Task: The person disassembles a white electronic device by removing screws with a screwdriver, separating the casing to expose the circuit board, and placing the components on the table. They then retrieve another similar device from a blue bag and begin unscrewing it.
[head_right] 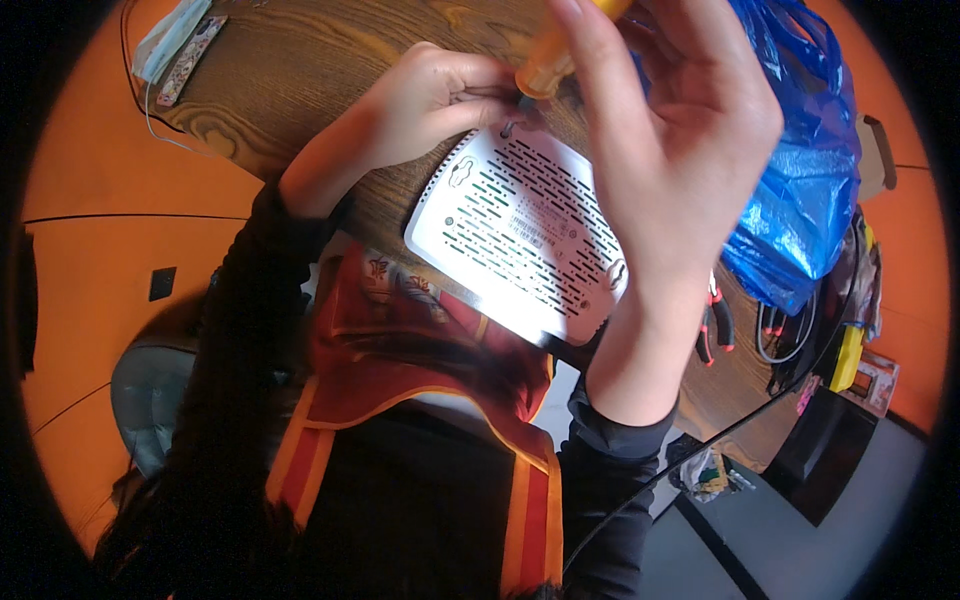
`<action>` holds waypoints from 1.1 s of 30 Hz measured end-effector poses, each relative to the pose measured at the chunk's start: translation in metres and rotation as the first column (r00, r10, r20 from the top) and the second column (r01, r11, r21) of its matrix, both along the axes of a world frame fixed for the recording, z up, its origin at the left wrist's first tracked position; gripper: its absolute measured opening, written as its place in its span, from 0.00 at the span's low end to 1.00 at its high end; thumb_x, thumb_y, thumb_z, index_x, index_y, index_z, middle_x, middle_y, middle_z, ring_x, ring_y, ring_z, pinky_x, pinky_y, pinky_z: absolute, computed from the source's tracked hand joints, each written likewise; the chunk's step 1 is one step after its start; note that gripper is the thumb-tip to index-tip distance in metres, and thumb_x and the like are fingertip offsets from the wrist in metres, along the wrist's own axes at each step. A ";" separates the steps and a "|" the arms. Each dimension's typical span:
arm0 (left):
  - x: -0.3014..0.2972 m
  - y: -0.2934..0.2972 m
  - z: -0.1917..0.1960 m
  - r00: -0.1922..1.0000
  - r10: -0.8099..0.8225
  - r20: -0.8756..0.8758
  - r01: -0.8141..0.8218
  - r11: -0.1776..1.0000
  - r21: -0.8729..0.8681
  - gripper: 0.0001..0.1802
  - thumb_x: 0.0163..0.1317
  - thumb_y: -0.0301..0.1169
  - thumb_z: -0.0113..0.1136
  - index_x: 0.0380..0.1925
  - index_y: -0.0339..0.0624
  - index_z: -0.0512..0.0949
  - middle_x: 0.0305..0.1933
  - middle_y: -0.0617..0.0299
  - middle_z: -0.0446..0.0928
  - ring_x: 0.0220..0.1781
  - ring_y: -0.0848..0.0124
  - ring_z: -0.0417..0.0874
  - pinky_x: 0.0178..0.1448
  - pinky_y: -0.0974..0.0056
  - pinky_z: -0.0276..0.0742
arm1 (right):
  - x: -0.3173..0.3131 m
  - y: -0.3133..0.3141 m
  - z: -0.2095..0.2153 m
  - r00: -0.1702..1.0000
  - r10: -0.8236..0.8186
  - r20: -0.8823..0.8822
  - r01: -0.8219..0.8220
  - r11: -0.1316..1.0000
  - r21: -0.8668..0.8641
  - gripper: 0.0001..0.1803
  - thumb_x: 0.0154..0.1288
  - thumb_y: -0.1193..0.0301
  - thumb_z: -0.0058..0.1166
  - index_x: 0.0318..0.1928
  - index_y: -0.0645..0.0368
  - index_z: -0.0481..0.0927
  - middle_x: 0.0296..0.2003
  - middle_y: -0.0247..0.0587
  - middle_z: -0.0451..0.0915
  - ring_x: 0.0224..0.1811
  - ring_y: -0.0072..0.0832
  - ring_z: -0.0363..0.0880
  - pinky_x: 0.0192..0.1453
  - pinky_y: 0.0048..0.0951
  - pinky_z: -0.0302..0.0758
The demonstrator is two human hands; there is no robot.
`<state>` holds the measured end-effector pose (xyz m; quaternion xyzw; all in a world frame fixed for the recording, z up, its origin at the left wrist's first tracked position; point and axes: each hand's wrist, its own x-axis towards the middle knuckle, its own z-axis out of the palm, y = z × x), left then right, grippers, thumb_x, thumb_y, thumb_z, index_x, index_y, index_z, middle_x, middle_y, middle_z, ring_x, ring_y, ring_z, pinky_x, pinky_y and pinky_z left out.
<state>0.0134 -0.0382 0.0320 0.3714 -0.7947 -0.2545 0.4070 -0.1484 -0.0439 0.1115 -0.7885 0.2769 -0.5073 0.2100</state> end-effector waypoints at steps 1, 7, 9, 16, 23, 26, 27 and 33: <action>0.001 0.002 -0.001 0.999 0.034 -0.011 -0.033 0.995 0.091 0.12 0.55 0.22 0.55 0.40 0.33 0.77 0.35 0.55 0.81 0.36 0.70 0.83 0.42 0.68 0.78 | 0.004 0.008 -0.002 0.990 -0.029 0.135 0.003 0.982 0.188 0.22 0.53 0.82 0.55 0.51 0.58 0.73 0.45 0.36 0.75 0.43 0.22 0.74 0.45 0.18 0.70; -0.009 0.011 -0.006 0.958 0.161 -0.236 -0.121 0.977 0.176 0.10 0.53 0.22 0.59 0.37 0.30 0.77 0.31 0.56 0.81 0.34 0.75 0.82 0.39 0.73 0.78 | 0.021 -0.002 -0.017 0.970 -0.015 0.242 0.029 0.998 -0.054 0.22 0.50 0.85 0.57 0.49 0.64 0.75 0.41 0.35 0.76 0.37 0.16 0.73 0.41 0.16 0.70; -0.014 0.016 -0.007 0.926 0.248 -0.286 -0.186 0.956 0.226 0.09 0.53 0.22 0.59 0.35 0.30 0.77 0.29 0.57 0.81 0.33 0.76 0.82 0.39 0.74 0.78 | 0.016 -0.009 -0.021 0.956 0.066 0.286 -0.088 0.994 0.065 0.23 0.52 0.85 0.55 0.51 0.65 0.73 0.42 0.36 0.76 0.39 0.17 0.73 0.42 0.17 0.70; -0.029 0.018 -0.015 0.902 0.314 -0.297 -0.262 0.944 0.202 0.08 0.53 0.20 0.58 0.35 0.30 0.77 0.31 0.57 0.80 0.33 0.76 0.82 0.39 0.74 0.78 | 0.004 -0.014 -0.034 0.916 0.138 0.377 -0.157 0.987 0.022 0.26 0.53 0.86 0.52 0.55 0.64 0.68 0.43 0.38 0.75 0.42 0.21 0.73 0.47 0.21 0.70; -0.010 0.011 -0.010 0.981 0.132 -0.142 -0.105 0.978 0.183 0.10 0.55 0.23 0.58 0.37 0.30 0.78 0.33 0.55 0.81 0.34 0.73 0.82 0.41 0.72 0.78 | 0.008 -0.008 -0.040 0.863 0.197 0.466 -0.241 0.970 0.036 0.25 0.55 0.84 0.50 0.56 0.63 0.67 0.47 0.39 0.73 0.46 0.26 0.74 0.50 0.26 0.72; -0.012 0.014 -0.008 0.978 0.180 -0.104 -0.169 0.980 0.106 0.09 0.54 0.25 0.60 0.35 0.31 0.79 0.31 0.56 0.81 0.35 0.73 0.83 0.41 0.72 0.78 | 0.007 -0.008 -0.039 0.918 0.103 0.382 -0.118 0.993 0.015 0.28 0.54 0.85 0.51 0.58 0.63 0.65 0.50 0.40 0.71 0.47 0.27 0.74 0.51 0.28 0.72; -0.014 0.014 -0.007 0.974 0.197 -0.111 -0.192 0.980 0.054 0.09 0.54 0.25 0.60 0.35 0.31 0.79 0.31 0.56 0.81 0.35 0.73 0.83 0.41 0.72 0.78 | 0.006 -0.008 -0.038 0.943 0.040 0.332 -0.046 0.999 0.008 0.29 0.54 0.85 0.51 0.58 0.63 0.64 0.52 0.41 0.69 0.48 0.27 0.74 0.51 0.29 0.73; -0.004 0.007 0.002 0.992 0.084 -0.099 -0.059 0.971 0.230 0.08 0.53 0.25 0.61 0.33 0.33 0.79 0.32 0.55 0.81 0.35 0.72 0.83 0.42 0.71 0.78 | 0.004 -0.009 -0.039 0.898 0.139 0.418 -0.161 0.987 0.019 0.31 0.53 0.86 0.50 0.60 0.63 0.61 0.57 0.44 0.65 0.49 0.28 0.73 0.53 0.28 0.73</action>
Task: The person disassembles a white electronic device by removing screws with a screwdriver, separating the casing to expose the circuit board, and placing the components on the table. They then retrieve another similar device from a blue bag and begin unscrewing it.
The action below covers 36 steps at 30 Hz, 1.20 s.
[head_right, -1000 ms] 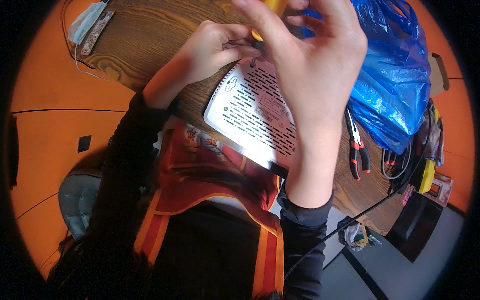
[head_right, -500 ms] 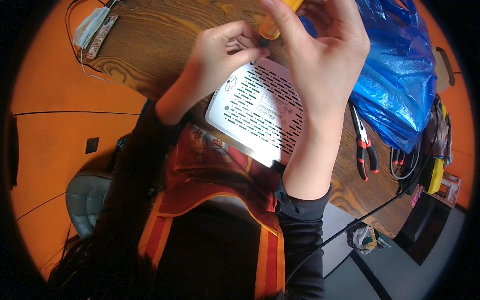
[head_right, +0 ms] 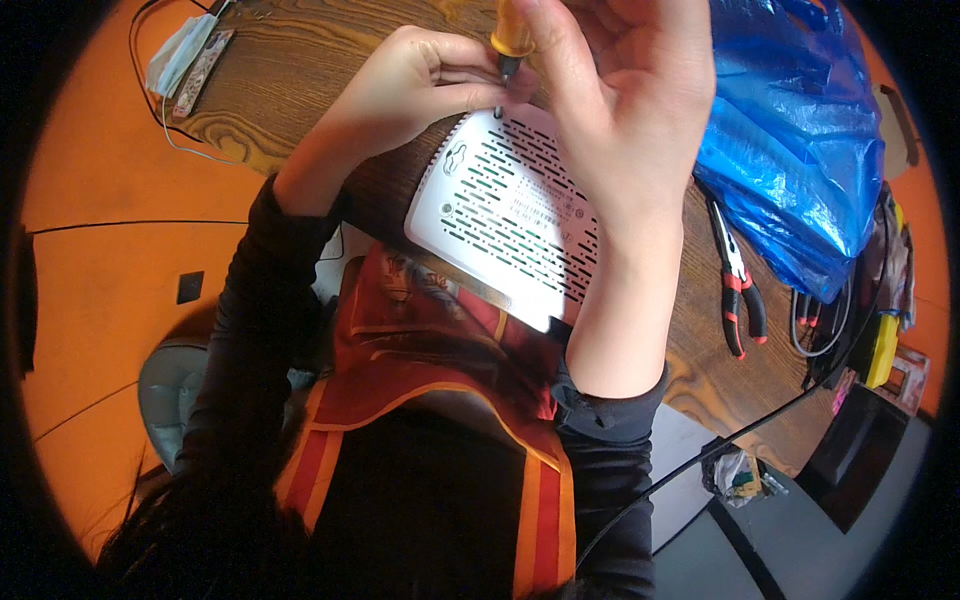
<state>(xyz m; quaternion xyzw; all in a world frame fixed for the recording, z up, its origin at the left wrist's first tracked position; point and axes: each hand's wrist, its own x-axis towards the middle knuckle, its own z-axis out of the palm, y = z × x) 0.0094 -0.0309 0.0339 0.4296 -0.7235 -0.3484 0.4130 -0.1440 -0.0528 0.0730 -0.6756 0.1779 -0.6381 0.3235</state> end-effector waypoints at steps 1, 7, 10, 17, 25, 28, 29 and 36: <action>0.001 -0.002 0.001 0.999 -0.024 0.045 0.026 0.999 -0.035 0.08 0.53 0.25 0.61 0.33 0.33 0.79 0.31 0.55 0.81 0.35 0.72 0.83 0.42 0.71 0.78 | -0.002 0.001 0.000 0.999 -0.028 -0.045 0.028 1.000 0.013 0.31 0.53 0.85 0.50 0.60 0.63 0.61 0.58 0.44 0.65 0.49 0.28 0.73 0.53 0.28 0.73; -0.007 0.002 -0.005 0.997 0.078 -0.006 -0.078 0.991 -0.106 0.07 0.52 0.24 0.62 0.32 0.32 0.79 0.30 0.57 0.81 0.34 0.74 0.82 0.41 0.71 0.79 | 0.000 0.001 -0.002 0.991 -0.078 -0.109 0.074 0.996 -0.047 0.32 0.50 0.83 0.56 0.58 0.62 0.64 0.50 0.41 0.70 0.41 0.24 0.74 0.45 0.23 0.73; -0.002 0.002 -0.004 0.999 0.036 -0.011 -0.036 0.999 -0.034 0.08 0.52 0.24 0.62 0.32 0.32 0.79 0.30 0.57 0.81 0.33 0.75 0.82 0.40 0.71 0.79 | 0.000 0.000 -0.001 0.996 -0.063 -0.068 0.066 0.997 0.047 0.30 0.51 0.82 0.57 0.57 0.63 0.65 0.51 0.42 0.70 0.42 0.24 0.74 0.47 0.25 0.73; -0.003 0.003 -0.006 0.999 0.037 -0.018 -0.038 0.994 -0.101 0.09 0.53 0.25 0.61 0.33 0.29 0.78 0.32 0.54 0.81 0.36 0.71 0.83 0.42 0.70 0.79 | 0.006 -0.003 -0.004 0.988 -0.125 -0.091 0.109 0.981 -0.158 0.32 0.51 0.83 0.56 0.59 0.62 0.63 0.53 0.42 0.69 0.44 0.26 0.74 0.49 0.26 0.74; -0.003 0.002 -0.004 1.000 0.026 0.001 -0.026 0.997 -0.073 0.09 0.53 0.24 0.61 0.34 0.31 0.78 0.32 0.56 0.80 0.35 0.72 0.82 0.45 0.70 0.78 | 0.009 0.003 -0.001 1.000 -0.027 0.008 0.027 0.999 -0.029 0.33 0.53 0.84 0.53 0.61 0.61 0.60 0.55 0.43 0.67 0.42 0.27 0.76 0.47 0.27 0.76; -0.004 0.002 -0.004 1.000 0.024 0.004 -0.024 0.995 -0.101 0.09 0.53 0.23 0.61 0.34 0.31 0.77 0.31 0.57 0.80 0.35 0.72 0.82 0.43 0.70 0.78 | 0.008 0.005 0.000 0.996 -0.088 -0.032 0.086 0.995 -0.041 0.33 0.53 0.84 0.53 0.61 0.61 0.60 0.56 0.43 0.66 0.42 0.28 0.77 0.47 0.28 0.76; -0.004 0.002 -0.005 1.000 0.006 -0.018 -0.008 0.995 -0.098 0.09 0.53 0.23 0.61 0.34 0.31 0.77 0.31 0.57 0.80 0.36 0.73 0.82 0.43 0.71 0.78 | 0.007 0.005 -0.001 0.994 -0.100 -0.036 0.099 0.995 -0.034 0.33 0.53 0.84 0.53 0.61 0.61 0.60 0.56 0.43 0.66 0.42 0.28 0.77 0.46 0.28 0.77; -0.003 0.007 -0.005 0.996 0.061 -0.065 -0.063 0.997 -0.037 0.11 0.52 0.22 0.61 0.37 0.29 0.77 0.33 0.55 0.80 0.38 0.71 0.82 0.45 0.69 0.78 | 0.008 -0.001 -0.003 0.997 -0.070 -0.031 0.065 0.986 -0.155 0.34 0.52 0.83 0.54 0.61 0.61 0.60 0.58 0.45 0.64 0.39 0.25 0.76 0.45 0.27 0.77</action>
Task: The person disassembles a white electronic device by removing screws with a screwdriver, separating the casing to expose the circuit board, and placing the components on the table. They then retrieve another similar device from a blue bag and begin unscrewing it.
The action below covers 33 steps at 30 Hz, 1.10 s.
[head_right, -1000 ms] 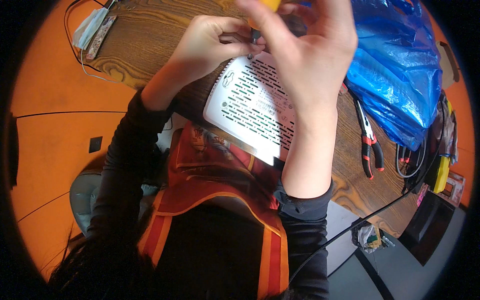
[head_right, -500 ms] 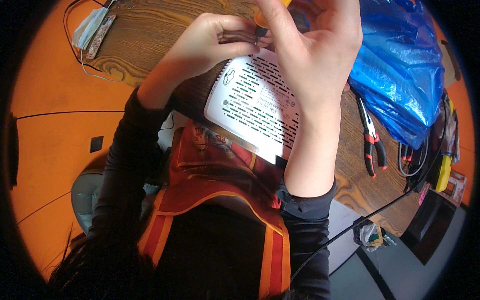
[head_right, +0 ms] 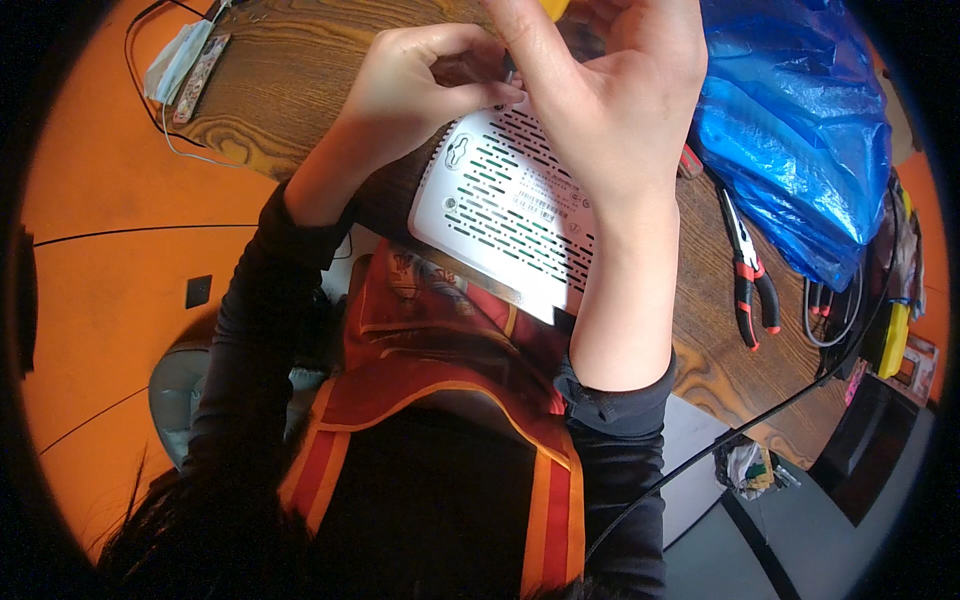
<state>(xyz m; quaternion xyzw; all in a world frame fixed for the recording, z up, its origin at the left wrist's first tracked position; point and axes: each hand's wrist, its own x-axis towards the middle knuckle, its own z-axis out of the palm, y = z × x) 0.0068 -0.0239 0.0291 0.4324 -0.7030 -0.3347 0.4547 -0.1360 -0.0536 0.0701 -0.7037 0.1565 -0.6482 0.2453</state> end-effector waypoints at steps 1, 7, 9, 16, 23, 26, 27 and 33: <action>-0.001 0.000 0.000 0.998 -0.025 -0.062 0.026 1.000 0.003 0.11 0.52 0.22 0.61 0.37 0.29 0.77 0.33 0.55 0.80 0.37 0.71 0.82 0.45 0.69 0.78 | -0.001 -0.001 0.000 1.000 -0.012 -0.012 0.012 1.000 -0.005 0.34 0.52 0.83 0.54 0.61 0.61 0.60 0.58 0.45 0.63 0.39 0.25 0.76 0.45 0.26 0.77; 0.000 -0.001 0.004 0.999 -0.027 0.041 0.028 0.999 -0.021 0.11 0.52 0.21 0.61 0.37 0.29 0.78 0.34 0.54 0.80 0.37 0.71 0.82 0.44 0.70 0.79 | 0.001 -0.002 -0.003 0.995 0.039 0.095 -0.046 0.996 0.071 0.33 0.54 0.82 0.52 0.62 0.62 0.58 0.59 0.47 0.62 0.39 0.24 0.77 0.43 0.23 0.76; 0.001 -0.002 0.006 0.997 -0.042 0.059 0.042 0.999 0.014 0.11 0.52 0.21 0.61 0.36 0.29 0.78 0.34 0.55 0.80 0.37 0.72 0.82 0.44 0.71 0.78 | 0.002 -0.002 -0.004 0.998 -0.035 0.044 0.032 0.998 0.052 0.33 0.54 0.82 0.51 0.62 0.62 0.58 0.59 0.48 0.62 0.39 0.23 0.77 0.42 0.21 0.76; -0.001 -0.002 0.004 1.000 -0.030 0.000 0.030 0.999 0.027 0.10 0.52 0.22 0.61 0.35 0.28 0.78 0.33 0.56 0.80 0.36 0.75 0.81 0.43 0.72 0.77 | 0.000 -0.002 -0.007 0.995 -0.099 0.011 0.097 0.987 0.129 0.31 0.58 0.81 0.47 0.63 0.62 0.55 0.57 0.49 0.64 0.37 0.22 0.77 0.41 0.21 0.76; 0.000 0.000 -0.001 0.999 -0.028 -0.020 0.029 0.998 0.056 0.10 0.53 0.21 0.60 0.36 0.29 0.77 0.36 0.55 0.80 0.39 0.74 0.81 0.44 0.72 0.78 | 0.001 -0.001 -0.006 0.994 0.075 0.082 -0.090 0.975 0.204 0.30 0.59 0.81 0.47 0.63 0.60 0.56 0.46 0.46 0.73 0.39 0.23 0.75 0.42 0.22 0.74; 0.001 -0.001 -0.003 1.000 -0.005 -0.005 0.005 0.999 -0.042 0.11 0.54 0.21 0.59 0.38 0.29 0.76 0.37 0.54 0.79 0.40 0.72 0.81 0.46 0.71 0.78 | 0.005 0.004 -0.008 0.976 0.120 0.181 -0.170 0.941 0.293 0.30 0.59 0.82 0.47 0.62 0.59 0.57 0.46 0.46 0.73 0.41 0.25 0.74 0.43 0.23 0.73; 0.002 -0.001 -0.004 0.997 -0.036 -0.063 0.036 0.999 -0.001 0.11 0.54 0.21 0.59 0.38 0.29 0.75 0.37 0.54 0.79 0.41 0.71 0.81 0.47 0.70 0.78 | 0.001 0.006 -0.007 0.988 0.101 0.121 -0.135 0.935 0.328 0.30 0.59 0.83 0.47 0.62 0.59 0.57 0.46 0.46 0.73 0.41 0.25 0.74 0.44 0.23 0.73; 0.006 -0.002 -0.004 0.994 -0.084 -0.074 0.085 0.996 0.000 0.11 0.56 0.20 0.57 0.39 0.28 0.74 0.38 0.53 0.79 0.43 0.69 0.81 0.50 0.69 0.78 | 0.005 0.013 0.005 0.991 0.100 0.092 -0.124 0.943 0.309 0.31 0.57 0.84 0.48 0.62 0.59 0.57 0.51 0.47 0.70 0.43 0.27 0.74 0.46 0.25 0.72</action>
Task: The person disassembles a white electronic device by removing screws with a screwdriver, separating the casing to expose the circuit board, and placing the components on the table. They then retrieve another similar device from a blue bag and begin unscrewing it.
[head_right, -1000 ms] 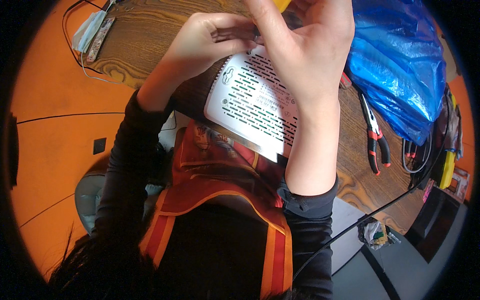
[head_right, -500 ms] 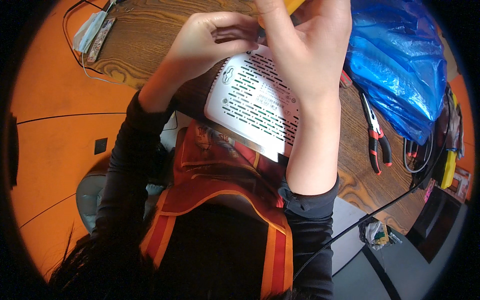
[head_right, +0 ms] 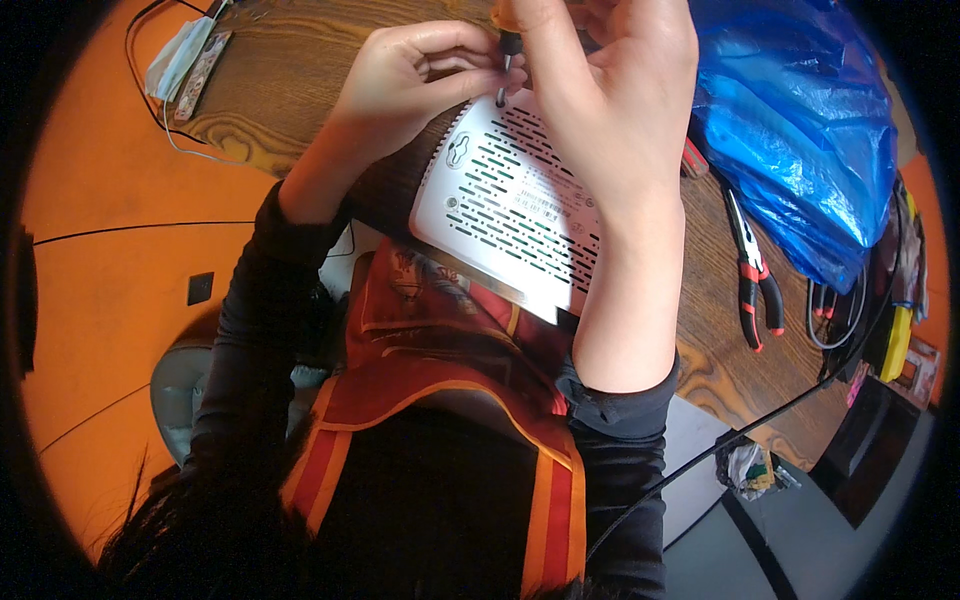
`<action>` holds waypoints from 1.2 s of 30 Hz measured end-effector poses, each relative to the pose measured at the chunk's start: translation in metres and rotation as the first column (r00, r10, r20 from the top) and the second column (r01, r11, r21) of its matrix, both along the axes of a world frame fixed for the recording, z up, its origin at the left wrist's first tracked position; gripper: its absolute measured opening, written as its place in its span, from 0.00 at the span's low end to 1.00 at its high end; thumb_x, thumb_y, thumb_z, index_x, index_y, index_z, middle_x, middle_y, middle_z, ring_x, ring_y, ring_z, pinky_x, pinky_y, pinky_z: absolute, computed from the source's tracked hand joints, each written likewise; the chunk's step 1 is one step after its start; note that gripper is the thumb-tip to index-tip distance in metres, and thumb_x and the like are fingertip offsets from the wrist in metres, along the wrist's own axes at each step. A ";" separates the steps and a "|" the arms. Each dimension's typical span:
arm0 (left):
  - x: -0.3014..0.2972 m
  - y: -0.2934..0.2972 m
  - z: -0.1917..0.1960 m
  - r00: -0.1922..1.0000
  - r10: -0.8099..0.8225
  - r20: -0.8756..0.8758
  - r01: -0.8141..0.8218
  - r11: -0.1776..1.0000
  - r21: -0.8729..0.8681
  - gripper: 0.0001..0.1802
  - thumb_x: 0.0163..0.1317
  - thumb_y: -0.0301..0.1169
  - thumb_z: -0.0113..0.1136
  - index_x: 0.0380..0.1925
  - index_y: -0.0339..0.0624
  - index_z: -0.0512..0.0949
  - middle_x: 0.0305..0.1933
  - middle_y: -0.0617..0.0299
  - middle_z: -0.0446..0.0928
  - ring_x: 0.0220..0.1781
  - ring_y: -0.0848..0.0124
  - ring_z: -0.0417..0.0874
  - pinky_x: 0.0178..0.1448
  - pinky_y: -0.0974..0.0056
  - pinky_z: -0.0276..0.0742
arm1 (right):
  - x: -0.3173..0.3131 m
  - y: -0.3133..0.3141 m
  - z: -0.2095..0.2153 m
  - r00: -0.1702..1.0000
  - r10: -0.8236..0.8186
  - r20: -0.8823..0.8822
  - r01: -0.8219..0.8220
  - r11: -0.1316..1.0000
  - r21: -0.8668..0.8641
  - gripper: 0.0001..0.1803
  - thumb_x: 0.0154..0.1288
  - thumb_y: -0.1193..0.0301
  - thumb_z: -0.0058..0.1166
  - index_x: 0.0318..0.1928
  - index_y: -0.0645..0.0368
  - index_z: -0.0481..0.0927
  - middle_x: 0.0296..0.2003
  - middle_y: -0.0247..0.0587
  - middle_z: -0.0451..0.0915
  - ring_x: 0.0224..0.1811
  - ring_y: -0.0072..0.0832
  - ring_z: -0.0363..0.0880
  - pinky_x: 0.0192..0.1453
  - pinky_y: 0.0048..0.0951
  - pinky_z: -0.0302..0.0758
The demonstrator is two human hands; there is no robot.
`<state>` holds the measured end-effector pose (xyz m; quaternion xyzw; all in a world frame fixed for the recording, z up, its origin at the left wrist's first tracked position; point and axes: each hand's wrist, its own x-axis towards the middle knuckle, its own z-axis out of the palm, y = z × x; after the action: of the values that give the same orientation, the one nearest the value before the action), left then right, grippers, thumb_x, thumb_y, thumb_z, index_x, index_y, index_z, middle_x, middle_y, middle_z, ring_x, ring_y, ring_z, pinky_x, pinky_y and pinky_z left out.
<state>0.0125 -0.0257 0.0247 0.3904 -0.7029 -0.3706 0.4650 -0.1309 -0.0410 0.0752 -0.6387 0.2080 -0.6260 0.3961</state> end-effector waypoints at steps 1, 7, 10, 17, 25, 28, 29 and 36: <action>-0.001 -0.001 0.000 1.000 0.014 -0.012 -0.014 1.000 0.000 0.11 0.56 0.20 0.57 0.40 0.28 0.74 0.38 0.53 0.79 0.43 0.69 0.81 0.50 0.69 0.78 | -0.001 0.002 0.005 1.000 -0.008 0.022 0.008 0.999 0.033 0.31 0.57 0.84 0.48 0.62 0.59 0.57 0.53 0.46 0.69 0.44 0.27 0.74 0.46 0.25 0.72; -0.003 0.000 -0.001 1.000 0.014 -0.011 -0.014 1.000 0.028 0.11 0.56 0.21 0.56 0.39 0.28 0.73 0.38 0.52 0.78 0.43 0.68 0.81 0.50 0.69 0.78 | -0.003 -0.011 0.005 0.988 0.147 0.046 -0.129 0.950 -0.284 0.32 0.57 0.84 0.48 0.63 0.58 0.58 0.61 0.42 0.61 0.48 0.29 0.74 0.49 0.27 0.74; -0.002 0.002 -0.001 0.999 0.000 -0.033 0.001 0.999 0.038 0.11 0.56 0.21 0.56 0.39 0.29 0.73 0.38 0.52 0.78 0.43 0.68 0.81 0.50 0.69 0.78 | -0.005 -0.012 -0.004 0.993 -0.095 -0.071 0.071 0.956 -0.285 0.31 0.57 0.83 0.49 0.62 0.58 0.59 0.61 0.42 0.61 0.49 0.30 0.74 0.49 0.28 0.76; -0.004 0.003 -0.002 0.999 0.016 0.047 -0.016 1.000 0.001 0.10 0.57 0.24 0.56 0.40 0.31 0.75 0.36 0.56 0.80 0.39 0.71 0.82 0.44 0.70 0.78 | -0.007 -0.012 -0.006 0.990 -0.118 -0.081 0.092 0.959 -0.267 0.30 0.57 0.82 0.49 0.62 0.57 0.60 0.60 0.42 0.62 0.49 0.31 0.74 0.49 0.30 0.77; -0.001 0.004 0.001 0.976 0.078 0.205 -0.052 0.990 -0.131 0.11 0.57 0.27 0.53 0.38 0.35 0.78 0.34 0.56 0.81 0.37 0.70 0.83 0.43 0.70 0.76 | -0.009 -0.015 -0.011 0.978 -0.171 -0.122 0.118 0.927 -0.357 0.30 0.56 0.82 0.49 0.61 0.57 0.61 0.60 0.43 0.62 0.49 0.31 0.75 0.49 0.30 0.78; -0.001 0.003 0.001 0.976 0.076 0.204 -0.050 0.991 -0.127 0.11 0.57 0.27 0.53 0.38 0.35 0.78 0.33 0.56 0.81 0.36 0.70 0.83 0.42 0.69 0.76 | -0.006 -0.017 -0.013 0.978 -0.181 -0.108 0.129 0.919 -0.373 0.30 0.57 0.82 0.49 0.61 0.57 0.61 0.60 0.43 0.62 0.49 0.31 0.75 0.49 0.30 0.78; -0.002 0.003 0.001 0.977 0.074 0.199 -0.050 0.991 -0.121 0.11 0.57 0.27 0.53 0.38 0.35 0.78 0.33 0.55 0.81 0.36 0.69 0.83 0.42 0.69 0.76 | -0.004 -0.018 -0.012 0.980 -0.175 -0.095 0.127 0.916 -0.380 0.30 0.57 0.82 0.49 0.61 0.57 0.61 0.60 0.43 0.62 0.49 0.31 0.75 0.49 0.30 0.78; -0.002 0.005 -0.004 0.978 0.107 0.178 -0.083 0.987 -0.135 0.11 0.57 0.27 0.53 0.39 0.35 0.78 0.32 0.55 0.81 0.34 0.70 0.83 0.40 0.69 0.76 | -0.013 0.001 0.009 0.978 -0.082 -0.190 0.037 0.973 -0.228 0.30 0.56 0.83 0.49 0.61 0.57 0.61 0.60 0.42 0.62 0.48 0.30 0.76 0.48 0.28 0.78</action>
<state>0.0100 -0.0207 0.0212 0.4259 -0.7455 -0.2648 0.4391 -0.1441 -0.0401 0.0846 -0.7318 0.1939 -0.5903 0.2801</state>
